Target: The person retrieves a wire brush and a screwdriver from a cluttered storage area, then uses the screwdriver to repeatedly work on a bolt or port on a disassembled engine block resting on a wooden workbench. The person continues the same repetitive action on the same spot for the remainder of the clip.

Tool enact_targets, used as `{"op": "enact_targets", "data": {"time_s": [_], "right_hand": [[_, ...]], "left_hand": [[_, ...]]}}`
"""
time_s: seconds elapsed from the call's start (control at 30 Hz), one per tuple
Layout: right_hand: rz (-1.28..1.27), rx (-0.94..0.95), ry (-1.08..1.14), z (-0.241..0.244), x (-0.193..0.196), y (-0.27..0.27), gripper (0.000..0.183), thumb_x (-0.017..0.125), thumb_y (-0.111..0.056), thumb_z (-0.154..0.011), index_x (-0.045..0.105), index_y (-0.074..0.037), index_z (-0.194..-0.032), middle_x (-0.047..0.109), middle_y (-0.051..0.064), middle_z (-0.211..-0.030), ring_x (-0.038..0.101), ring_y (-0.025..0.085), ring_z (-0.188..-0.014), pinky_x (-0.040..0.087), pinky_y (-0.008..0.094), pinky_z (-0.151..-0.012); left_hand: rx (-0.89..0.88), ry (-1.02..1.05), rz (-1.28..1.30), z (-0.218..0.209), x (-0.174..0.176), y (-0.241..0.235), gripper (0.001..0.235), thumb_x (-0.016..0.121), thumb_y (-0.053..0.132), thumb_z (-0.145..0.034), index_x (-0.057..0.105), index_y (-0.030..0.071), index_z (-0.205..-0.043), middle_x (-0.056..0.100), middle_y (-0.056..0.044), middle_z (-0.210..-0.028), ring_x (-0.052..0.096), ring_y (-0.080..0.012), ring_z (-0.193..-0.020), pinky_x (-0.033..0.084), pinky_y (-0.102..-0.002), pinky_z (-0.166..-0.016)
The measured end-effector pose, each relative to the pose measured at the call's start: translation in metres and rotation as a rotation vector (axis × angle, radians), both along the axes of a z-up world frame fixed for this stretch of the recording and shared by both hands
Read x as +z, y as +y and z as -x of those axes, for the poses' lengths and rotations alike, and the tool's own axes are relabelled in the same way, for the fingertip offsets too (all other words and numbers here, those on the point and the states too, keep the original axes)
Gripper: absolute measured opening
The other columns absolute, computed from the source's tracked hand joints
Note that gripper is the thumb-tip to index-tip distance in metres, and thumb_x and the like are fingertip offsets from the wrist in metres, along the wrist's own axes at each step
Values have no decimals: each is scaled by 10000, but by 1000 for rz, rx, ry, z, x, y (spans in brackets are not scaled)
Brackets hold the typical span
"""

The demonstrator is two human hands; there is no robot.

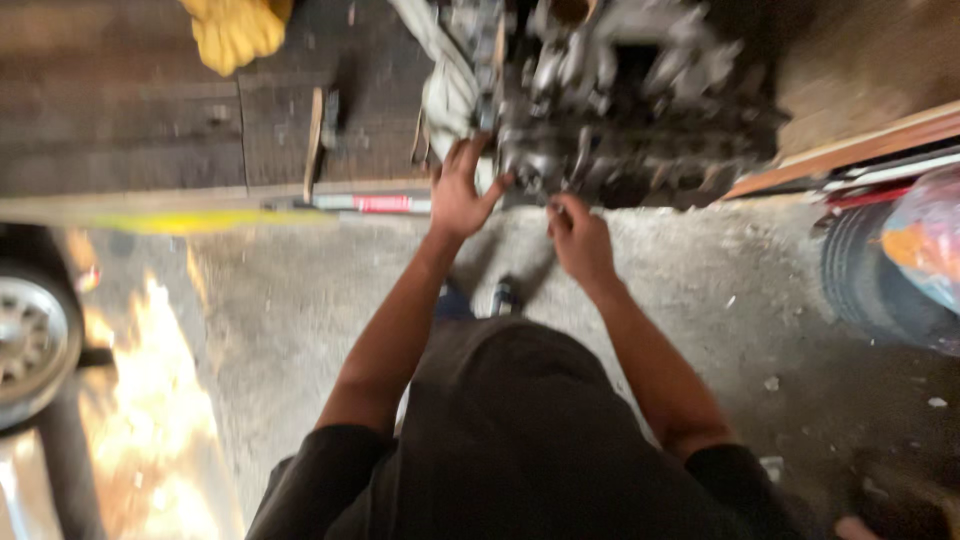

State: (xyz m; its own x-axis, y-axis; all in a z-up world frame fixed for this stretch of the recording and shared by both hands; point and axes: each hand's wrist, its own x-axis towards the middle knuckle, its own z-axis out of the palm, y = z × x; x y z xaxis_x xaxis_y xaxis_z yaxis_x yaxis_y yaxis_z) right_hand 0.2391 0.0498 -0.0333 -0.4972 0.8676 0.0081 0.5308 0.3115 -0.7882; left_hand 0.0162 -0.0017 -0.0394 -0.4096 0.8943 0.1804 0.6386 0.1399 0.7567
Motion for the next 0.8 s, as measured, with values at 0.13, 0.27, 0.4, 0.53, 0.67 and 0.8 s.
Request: {"op": "enact_targets", "data": {"time_s": [0.13,0.27,0.4,0.53,0.67,0.8], "right_hand": [[155,-25,71,-5,6,-7,204,654,-165,-1032,695,-55,-1198,713,53,-722,661,140,-593,503,304,-560],[112,25,85,5,20,-6,202,639,-147,-1036,677,-32,-1197,686,44,-671,629,106,-555,477,281,-529],[171,15,135,8,16,-7,190,634,-132,-1043,676,-24,-1194,673,41,-663,609,94,-555,467,277,-528],[152,15,175,5,11,-7,166,634,-119,-1042,674,-28,-1176,656,47,-652,602,105,-539,453,283,-513],[-77,21,76,6,18,-5,161,666,-118,-1021,693,-47,-1163,691,79,-712,633,134,-562,470,294,-520],[-151,27,39,8,26,-3,144,683,-124,-1014,708,-60,-1141,721,91,-776,655,150,-595,473,314,-520]], "left_hand": [[25,-4,-13,-5,-4,-6,659,689,498,-969,508,160,-1505,605,-84,-1505,389,-351,-1525,293,-599,-1213],[50,-4,10,-6,12,-1,704,692,499,-905,502,158,-1490,599,-72,-1473,403,-322,-1503,262,-610,-1205],[27,36,28,-4,15,-3,699,688,508,-913,490,168,-1491,553,-70,-1523,388,-313,-1501,254,-607,-1197],[23,-1,24,-6,11,-3,696,679,504,-919,483,190,-1509,547,-43,-1543,389,-299,-1521,292,-570,-1209],[13,7,41,-5,12,-1,706,685,492,-910,479,180,-1509,548,-48,-1538,379,-312,-1525,296,-557,-1211],[2,10,40,-4,15,-2,726,684,494,-907,467,167,-1517,544,-68,-1534,371,-327,-1521,288,-552,-1213]]}}
